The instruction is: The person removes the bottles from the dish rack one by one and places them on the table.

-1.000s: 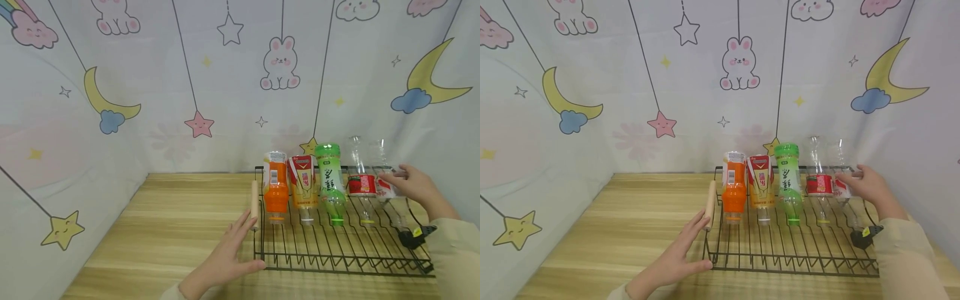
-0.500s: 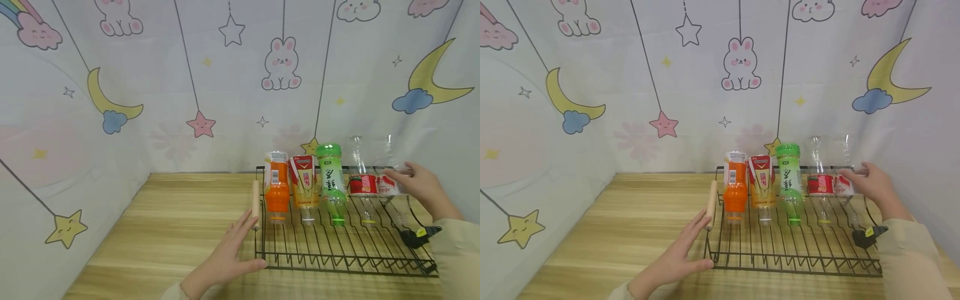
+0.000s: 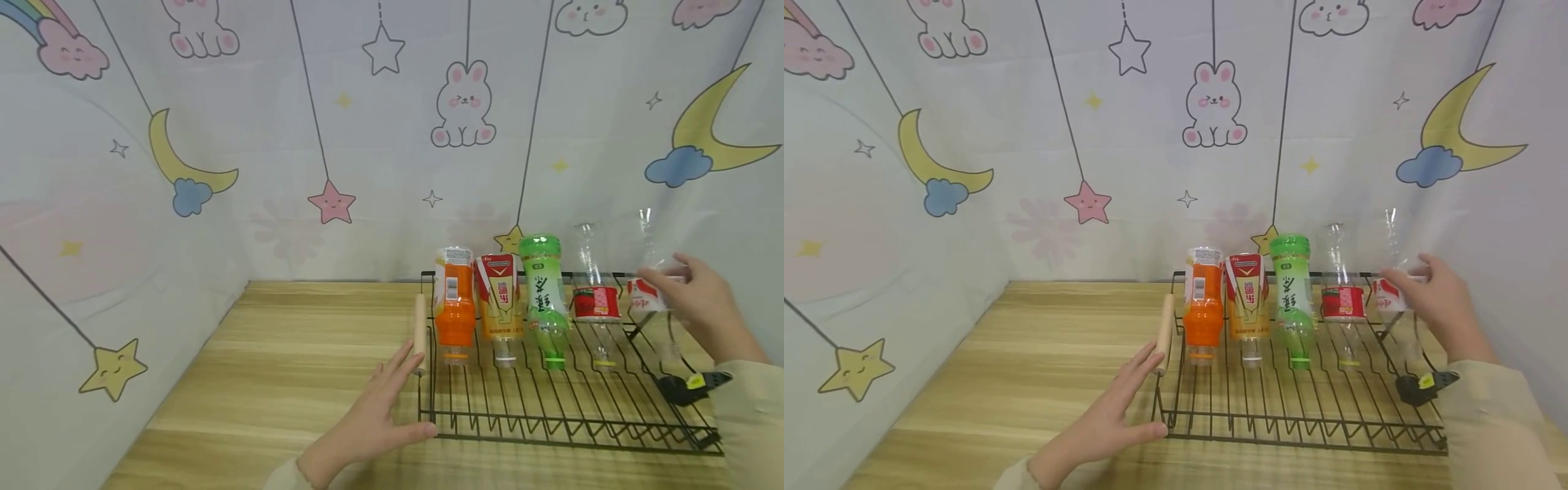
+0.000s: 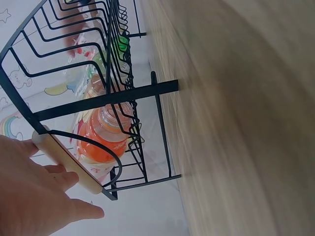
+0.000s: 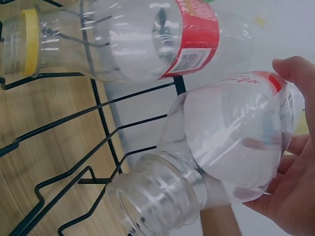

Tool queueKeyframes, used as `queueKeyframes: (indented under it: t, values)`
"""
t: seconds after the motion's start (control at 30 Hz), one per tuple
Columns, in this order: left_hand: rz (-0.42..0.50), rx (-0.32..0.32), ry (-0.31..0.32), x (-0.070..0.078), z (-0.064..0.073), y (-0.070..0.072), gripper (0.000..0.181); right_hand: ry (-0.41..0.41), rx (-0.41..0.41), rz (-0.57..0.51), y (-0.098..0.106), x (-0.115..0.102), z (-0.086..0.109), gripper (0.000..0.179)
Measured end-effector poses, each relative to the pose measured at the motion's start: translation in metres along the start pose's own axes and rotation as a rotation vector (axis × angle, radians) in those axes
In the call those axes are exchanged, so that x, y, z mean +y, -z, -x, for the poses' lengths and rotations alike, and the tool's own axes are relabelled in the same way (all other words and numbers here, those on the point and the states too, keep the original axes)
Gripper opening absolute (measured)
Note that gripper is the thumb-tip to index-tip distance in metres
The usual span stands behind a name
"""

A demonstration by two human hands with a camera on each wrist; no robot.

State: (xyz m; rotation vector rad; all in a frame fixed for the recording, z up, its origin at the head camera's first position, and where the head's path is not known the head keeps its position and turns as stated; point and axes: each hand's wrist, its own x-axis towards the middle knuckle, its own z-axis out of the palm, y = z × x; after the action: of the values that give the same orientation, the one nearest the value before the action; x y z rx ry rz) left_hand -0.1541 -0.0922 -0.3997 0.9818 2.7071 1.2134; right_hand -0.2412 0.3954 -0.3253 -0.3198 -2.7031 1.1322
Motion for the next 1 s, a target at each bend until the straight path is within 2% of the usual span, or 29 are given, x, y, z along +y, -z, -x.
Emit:
queueKeyframes:
  t: [0.13,0.27,0.37,0.7,0.8,1.0]
  values:
    - [-0.014,0.004,0.001,0.001,0.0,0.0,0.09,0.016,0.059,0.031,0.002,-0.009,0.002,0.098]
    - [-0.021,-0.001,-0.004,0.002,0.0,0.001,0.09,0.054,0.073,0.1,0.008,-0.024,0.008,0.093]
    - [-0.016,-0.007,-0.009,0.004,0.0,0.003,0.089,0.093,0.073,0.115,0.01,-0.025,0.006,0.093]
    - [-0.042,0.003,-0.014,0.006,0.0,0.004,0.09,0.2,0.084,0.176,0.01,-0.006,-0.024,0.098]
    - [-0.05,0.003,-0.011,0.007,0.0,0.005,0.09,0.217,0.09,0.199,0.011,-0.018,-0.017,0.096]
    - [-0.097,-0.002,-0.021,0.008,0.0,0.008,0.09,0.256,0.039,0.194,0.013,-0.068,0.019,0.092]
